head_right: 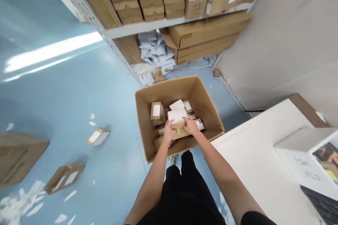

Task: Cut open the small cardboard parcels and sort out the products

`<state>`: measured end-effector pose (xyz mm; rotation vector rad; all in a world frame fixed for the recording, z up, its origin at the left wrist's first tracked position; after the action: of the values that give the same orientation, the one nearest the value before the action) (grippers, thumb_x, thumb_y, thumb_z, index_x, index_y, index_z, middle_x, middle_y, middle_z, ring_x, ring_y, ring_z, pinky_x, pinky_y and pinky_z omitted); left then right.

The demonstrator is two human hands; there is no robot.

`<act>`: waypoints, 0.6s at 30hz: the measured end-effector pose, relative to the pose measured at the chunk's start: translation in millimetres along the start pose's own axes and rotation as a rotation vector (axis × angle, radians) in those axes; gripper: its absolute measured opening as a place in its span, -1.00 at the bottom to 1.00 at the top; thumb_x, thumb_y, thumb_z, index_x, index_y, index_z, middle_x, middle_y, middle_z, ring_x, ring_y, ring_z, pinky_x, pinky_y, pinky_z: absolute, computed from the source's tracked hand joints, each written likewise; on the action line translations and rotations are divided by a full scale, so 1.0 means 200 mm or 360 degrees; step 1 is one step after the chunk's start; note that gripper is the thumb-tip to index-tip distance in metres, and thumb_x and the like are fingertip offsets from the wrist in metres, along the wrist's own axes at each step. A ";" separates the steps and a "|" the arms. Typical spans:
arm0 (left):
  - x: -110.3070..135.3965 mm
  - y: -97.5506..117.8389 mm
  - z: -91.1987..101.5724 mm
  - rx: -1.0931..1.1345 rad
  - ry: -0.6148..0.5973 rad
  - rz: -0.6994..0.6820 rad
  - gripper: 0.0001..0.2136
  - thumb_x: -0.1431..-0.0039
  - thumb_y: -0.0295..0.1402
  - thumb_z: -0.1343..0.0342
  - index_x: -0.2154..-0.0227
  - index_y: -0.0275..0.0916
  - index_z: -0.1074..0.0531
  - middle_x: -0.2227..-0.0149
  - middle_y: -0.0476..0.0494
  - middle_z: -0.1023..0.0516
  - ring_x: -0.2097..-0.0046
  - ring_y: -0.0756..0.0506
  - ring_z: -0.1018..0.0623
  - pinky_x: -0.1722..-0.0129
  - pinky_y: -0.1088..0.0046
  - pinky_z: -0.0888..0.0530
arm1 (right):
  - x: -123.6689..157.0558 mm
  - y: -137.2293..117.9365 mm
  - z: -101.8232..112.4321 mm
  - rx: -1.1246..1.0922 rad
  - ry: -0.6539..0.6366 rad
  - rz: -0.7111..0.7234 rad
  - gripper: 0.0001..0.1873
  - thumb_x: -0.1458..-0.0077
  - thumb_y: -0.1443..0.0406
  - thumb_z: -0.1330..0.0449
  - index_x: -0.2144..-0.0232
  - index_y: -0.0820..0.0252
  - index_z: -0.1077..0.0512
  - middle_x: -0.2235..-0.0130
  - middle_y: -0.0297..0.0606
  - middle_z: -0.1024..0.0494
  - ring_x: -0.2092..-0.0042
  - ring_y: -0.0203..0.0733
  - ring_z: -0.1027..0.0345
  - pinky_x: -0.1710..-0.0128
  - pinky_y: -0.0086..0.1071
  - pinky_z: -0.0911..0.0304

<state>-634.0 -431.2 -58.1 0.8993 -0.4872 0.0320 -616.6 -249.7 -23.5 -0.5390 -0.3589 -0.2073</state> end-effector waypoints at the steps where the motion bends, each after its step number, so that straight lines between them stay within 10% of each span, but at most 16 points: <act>1: 0.02 0.09 0.07 0.0021 0.0031 -0.0086 -0.38 -0.07 -0.51 -0.27 -0.23 -0.11 -0.40 -0.43 -0.21 -0.24 -0.43 -0.25 -0.31 -0.37 0.22 -0.35 | 0.06 -0.04 0.09 0.0007 0.0097 0.0000 -0.32 -0.10 0.37 -0.33 -0.28 0.04 -0.42 -0.40 -0.10 -0.27 -0.17 0.03 -0.50 -0.23 -0.19 -0.36; 4: 0.08 0.35 0.18 0.0092 0.0015 -0.0361 -0.39 -0.04 -0.52 -0.31 -0.19 -0.01 -0.46 -0.42 -0.11 -0.29 -0.39 -0.24 -0.37 -0.39 0.21 -0.33 | 0.26 -0.09 0.32 0.0029 0.0388 -0.0054 -0.35 -0.13 0.34 -0.32 -0.28 -0.01 -0.42 -0.43 -0.10 -0.21 -0.12 0.07 -0.53 -0.19 -0.12 -0.40; 8: 0.22 0.71 0.08 0.0133 -0.0182 -0.0729 -0.39 -0.05 -0.51 -0.34 -0.19 0.01 -0.48 -0.44 -0.08 -0.26 -0.39 -0.26 -0.37 -0.41 0.13 -0.30 | 0.61 0.02 0.57 0.0052 0.0765 -0.0266 -0.33 -0.14 0.36 -0.32 -0.29 -0.04 -0.40 -0.44 -0.09 -0.19 -0.20 0.11 -0.47 -0.19 -0.07 -0.41; 18: 0.96 1.42 -0.80 -0.0097 -0.0871 -0.1344 -0.44 -0.14 -0.47 -0.32 -0.22 -0.03 -0.48 -0.46 -0.13 -0.25 -0.37 -0.27 -0.40 -0.37 0.17 -0.37 | 1.85 0.63 0.88 -0.0065 0.1244 -0.1077 -0.37 -0.14 0.35 -0.31 -0.26 0.00 -0.43 -0.46 -0.07 -0.16 -0.09 0.12 -0.55 -0.10 -0.08 -0.46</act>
<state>-464.0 -165.4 150.7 0.9932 -0.5724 -1.0144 -290.9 -86.5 200.5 -0.3229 0.2442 -1.0447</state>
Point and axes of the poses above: each hand's wrist, its own x-axis away from the middle knuckle, its own z-axis out of the back of the hand, y = z × x, the point moved 9 cm from there along -x, towards the middle knuckle
